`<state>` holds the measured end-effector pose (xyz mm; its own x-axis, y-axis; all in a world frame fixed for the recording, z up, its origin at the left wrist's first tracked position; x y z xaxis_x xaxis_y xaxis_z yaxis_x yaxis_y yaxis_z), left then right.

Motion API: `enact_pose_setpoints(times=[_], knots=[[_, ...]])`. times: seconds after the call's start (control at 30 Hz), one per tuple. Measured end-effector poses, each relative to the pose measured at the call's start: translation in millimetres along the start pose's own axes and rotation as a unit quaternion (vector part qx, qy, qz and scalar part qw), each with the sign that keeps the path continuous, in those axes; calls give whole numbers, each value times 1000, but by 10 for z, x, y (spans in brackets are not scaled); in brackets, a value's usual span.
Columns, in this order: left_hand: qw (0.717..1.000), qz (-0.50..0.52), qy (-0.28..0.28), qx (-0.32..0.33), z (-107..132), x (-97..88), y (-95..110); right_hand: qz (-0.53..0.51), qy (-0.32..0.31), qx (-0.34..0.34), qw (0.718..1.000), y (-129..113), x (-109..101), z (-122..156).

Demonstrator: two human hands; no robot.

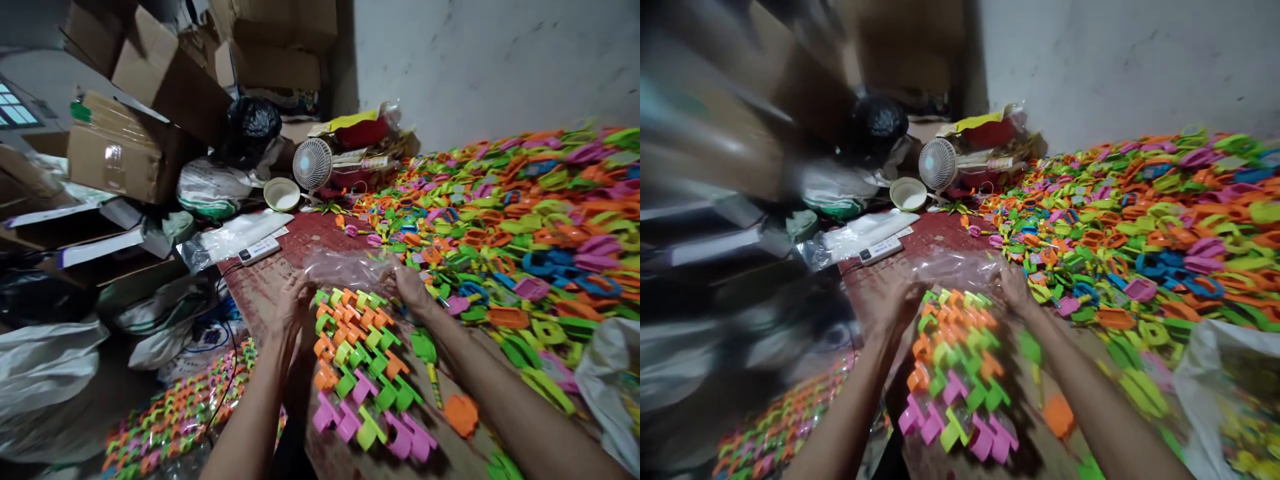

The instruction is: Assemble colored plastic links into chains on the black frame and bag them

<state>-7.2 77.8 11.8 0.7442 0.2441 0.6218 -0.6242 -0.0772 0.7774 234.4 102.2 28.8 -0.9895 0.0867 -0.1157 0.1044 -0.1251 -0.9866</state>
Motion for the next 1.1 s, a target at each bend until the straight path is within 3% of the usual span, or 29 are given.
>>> enact_pose_setpoints(times=[0.2,0.33,0.43,0.57,0.77,0.87,0.93,1.0,1.03,1.1], knots=[[983,-154,-37,91,87,-118,-94,145,8,-17,989,94,2,121],[947,-262,-60,177,345,-211,12,164,43,-44,984,306,-39,455],[912,-324,-68,242,535,-281,73,181,104,-109,972,542,-79,716],[875,-375,-65,299,667,-442,-4,250,185,-246,918,740,-95,906],[858,-404,-44,314,809,-654,-223,337,135,-407,838,633,-179,959],[858,-400,-54,318,906,-690,-186,376,159,-452,793,639,-227,1033],[863,-392,-76,310,969,-706,-145,389,177,-461,778,736,-229,1079],[872,-382,-96,291,1011,-723,-138,386,167,-457,784,867,-201,1108],[877,-378,-104,278,1019,-730,-152,378,146,-440,801,926,-177,1115],[890,-367,-109,248,1000,-739,-210,348,86,-351,865,994,-117,1110]])
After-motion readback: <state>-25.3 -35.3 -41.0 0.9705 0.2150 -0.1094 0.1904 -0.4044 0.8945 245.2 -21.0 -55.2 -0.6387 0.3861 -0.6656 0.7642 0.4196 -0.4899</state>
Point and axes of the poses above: each hand's wrist, its own z-axis away from the middle knuckle, its own x-axis out of the palm, y = z × x, the point moved 1 cm from there along -z, towards the middle knuckle, and after that the axes turned 11 degrees about x, right-handed, at the moved point
